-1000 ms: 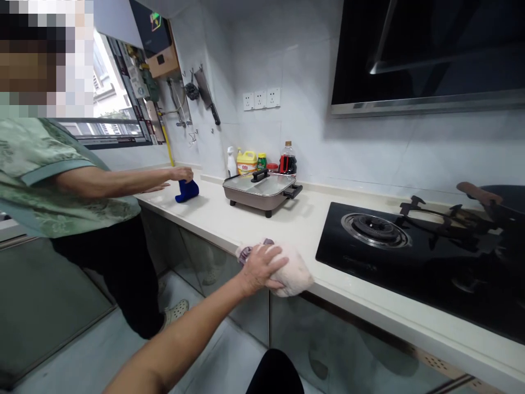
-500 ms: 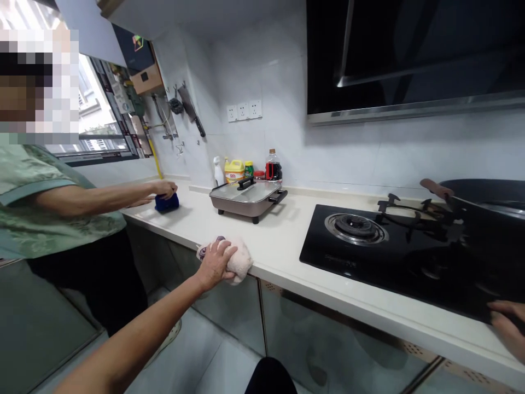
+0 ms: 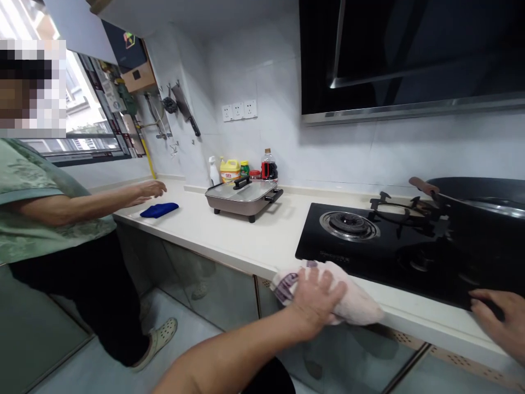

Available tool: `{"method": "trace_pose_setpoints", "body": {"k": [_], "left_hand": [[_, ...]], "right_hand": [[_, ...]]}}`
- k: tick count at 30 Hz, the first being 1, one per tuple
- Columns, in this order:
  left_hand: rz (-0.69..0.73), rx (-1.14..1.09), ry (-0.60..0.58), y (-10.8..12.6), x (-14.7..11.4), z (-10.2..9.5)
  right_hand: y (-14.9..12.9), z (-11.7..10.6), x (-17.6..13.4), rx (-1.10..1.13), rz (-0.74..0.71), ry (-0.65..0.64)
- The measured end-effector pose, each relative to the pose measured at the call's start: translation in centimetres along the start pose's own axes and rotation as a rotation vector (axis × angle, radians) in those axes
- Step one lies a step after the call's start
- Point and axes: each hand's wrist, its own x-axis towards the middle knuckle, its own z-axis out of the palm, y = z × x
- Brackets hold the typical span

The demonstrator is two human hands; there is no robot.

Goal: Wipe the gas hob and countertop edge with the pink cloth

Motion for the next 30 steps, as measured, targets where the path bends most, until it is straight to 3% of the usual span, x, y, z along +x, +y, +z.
{"method": "trace_pose_setpoints", "body": {"k": [4,8,12,19,22,26,30], "left_hand": [[0.113,-0.029,0.079,5.8,4.2,-0.7],[0.157,-0.061,0.117,7.3,5.3,-0.7],[0.2,-0.074,0.096,3.8,3.2,-0.4],[0.069,-0.024,0.015,-7.1,-3.2,-1.0],[-0.036,0.019,-0.021,-8.5,-4.2,-1.3],[-0.128,0.009,-0.067,-5.2,-2.4,-1.6],[-0.003,-0.074,-0.105,1.0,2.1,-1.7]], "right_hand": [[-1.4,-1.2,-0.1,-0.029,-0.009,-0.116],[-2.5,-2.0,-0.1,-0.081,-0.006,-0.162],[-3.1,-2.5,-0.3,-0.157,-0.003,-0.227],[-4.5,-2.8,-0.8,-0.243,-0.067,-0.227],[-5.4,-3.2,-0.8,-0.257,-0.074,-0.235],[-5.9,-3.4,-0.8,-0.257,-0.075,-0.221],[-5.6,-3.1,-0.9,-0.223,-0.1,-0.17]]}}
